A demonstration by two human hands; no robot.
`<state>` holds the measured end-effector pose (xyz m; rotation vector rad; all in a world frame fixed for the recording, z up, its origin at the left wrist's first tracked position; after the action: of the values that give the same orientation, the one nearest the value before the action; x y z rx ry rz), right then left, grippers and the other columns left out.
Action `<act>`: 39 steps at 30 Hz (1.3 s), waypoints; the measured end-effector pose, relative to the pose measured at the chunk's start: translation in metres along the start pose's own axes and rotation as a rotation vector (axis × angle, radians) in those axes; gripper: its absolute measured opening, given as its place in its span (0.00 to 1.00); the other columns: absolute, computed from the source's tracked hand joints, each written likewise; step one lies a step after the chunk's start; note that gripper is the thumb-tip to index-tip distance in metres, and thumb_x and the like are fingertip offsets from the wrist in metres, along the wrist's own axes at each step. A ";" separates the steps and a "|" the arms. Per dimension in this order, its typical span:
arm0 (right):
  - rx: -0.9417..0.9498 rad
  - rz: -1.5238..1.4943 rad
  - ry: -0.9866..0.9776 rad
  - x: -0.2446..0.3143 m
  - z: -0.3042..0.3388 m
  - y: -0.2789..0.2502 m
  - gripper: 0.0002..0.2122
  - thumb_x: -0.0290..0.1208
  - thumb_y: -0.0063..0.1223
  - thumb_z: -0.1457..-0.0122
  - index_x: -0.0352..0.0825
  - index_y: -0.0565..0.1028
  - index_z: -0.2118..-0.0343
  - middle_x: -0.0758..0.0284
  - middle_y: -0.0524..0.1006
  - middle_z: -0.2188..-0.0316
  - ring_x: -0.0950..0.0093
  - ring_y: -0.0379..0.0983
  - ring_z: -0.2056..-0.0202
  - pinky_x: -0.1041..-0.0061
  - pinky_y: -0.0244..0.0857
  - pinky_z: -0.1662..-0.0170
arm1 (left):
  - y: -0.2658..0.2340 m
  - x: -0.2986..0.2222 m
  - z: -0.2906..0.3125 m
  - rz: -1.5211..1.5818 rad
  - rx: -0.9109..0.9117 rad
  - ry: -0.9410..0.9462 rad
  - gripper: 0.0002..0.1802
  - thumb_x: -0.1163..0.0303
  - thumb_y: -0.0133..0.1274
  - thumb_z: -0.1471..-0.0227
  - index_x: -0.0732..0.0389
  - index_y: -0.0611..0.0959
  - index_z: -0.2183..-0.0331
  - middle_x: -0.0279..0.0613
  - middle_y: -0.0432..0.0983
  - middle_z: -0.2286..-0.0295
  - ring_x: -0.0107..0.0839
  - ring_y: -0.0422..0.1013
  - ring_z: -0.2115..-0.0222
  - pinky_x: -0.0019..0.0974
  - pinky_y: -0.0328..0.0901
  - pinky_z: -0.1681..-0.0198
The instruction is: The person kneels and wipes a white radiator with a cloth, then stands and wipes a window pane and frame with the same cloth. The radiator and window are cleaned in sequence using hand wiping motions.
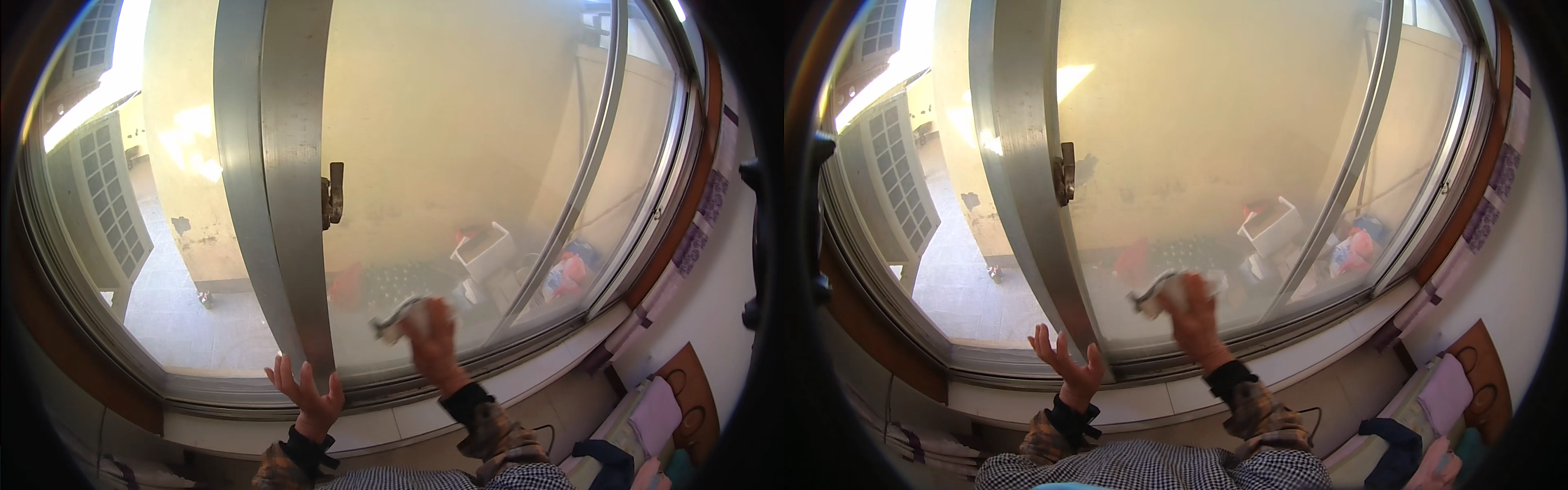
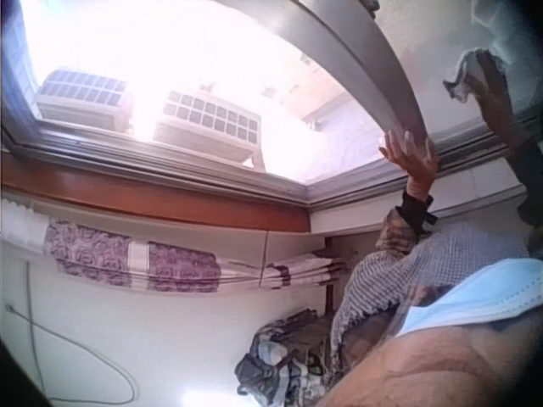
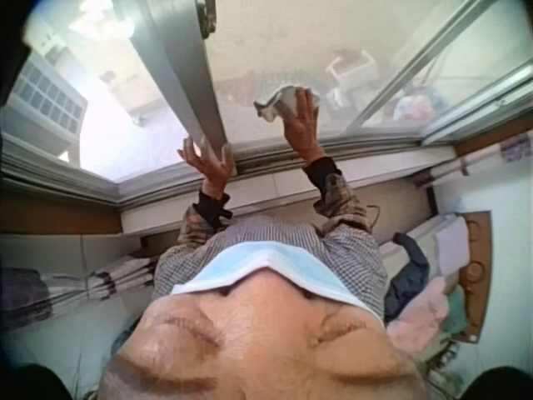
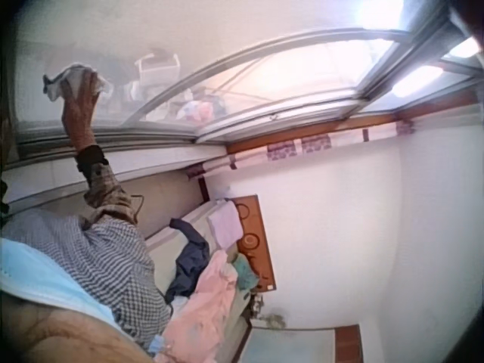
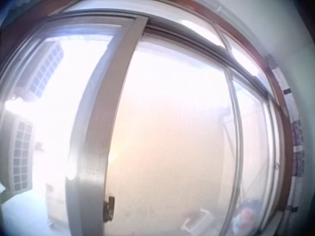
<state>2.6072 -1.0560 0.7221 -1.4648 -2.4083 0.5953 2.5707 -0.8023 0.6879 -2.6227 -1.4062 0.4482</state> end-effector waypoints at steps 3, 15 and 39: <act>-0.140 0.064 0.195 -0.081 -0.036 -0.055 0.28 0.22 0.53 0.44 0.39 0.72 0.37 0.42 0.54 0.31 0.41 0.46 0.30 0.46 0.44 0.30 | -0.011 -0.004 -0.002 0.028 -0.028 0.000 0.36 0.54 0.55 0.40 0.62 0.63 0.39 0.64 0.53 0.39 0.62 0.52 0.36 0.72 0.40 0.34; 0.033 -0.030 0.275 -0.091 0.074 -0.028 0.31 0.20 0.55 0.45 0.43 0.70 0.36 0.38 0.50 0.31 0.36 0.44 0.31 0.42 0.43 0.31 | 0.024 -0.018 -0.038 -0.068 -0.175 -0.257 0.36 0.62 0.55 0.38 0.73 0.63 0.38 0.59 0.60 0.47 0.52 0.60 0.49 0.55 0.57 0.46; -0.101 -0.049 0.396 -0.215 0.132 -0.072 0.31 0.16 0.46 0.42 0.37 0.65 0.33 0.41 0.48 0.31 0.42 0.44 0.30 0.51 0.45 0.30 | 0.037 -0.034 -0.036 -0.309 -0.200 -0.238 0.35 0.57 0.50 0.34 0.71 0.62 0.37 0.59 0.65 0.49 0.52 0.62 0.50 0.50 0.60 0.45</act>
<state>2.5940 -1.3044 0.6381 -1.4011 -2.1782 0.1530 2.5943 -0.8501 0.7187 -2.4945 -1.9878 0.6220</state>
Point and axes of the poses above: each hand's wrist, its own z-axis away from the middle knuckle, its own y-axis out of the palm, x = y × z, the point moved 7 cm from there along -z, towards the middle knuckle
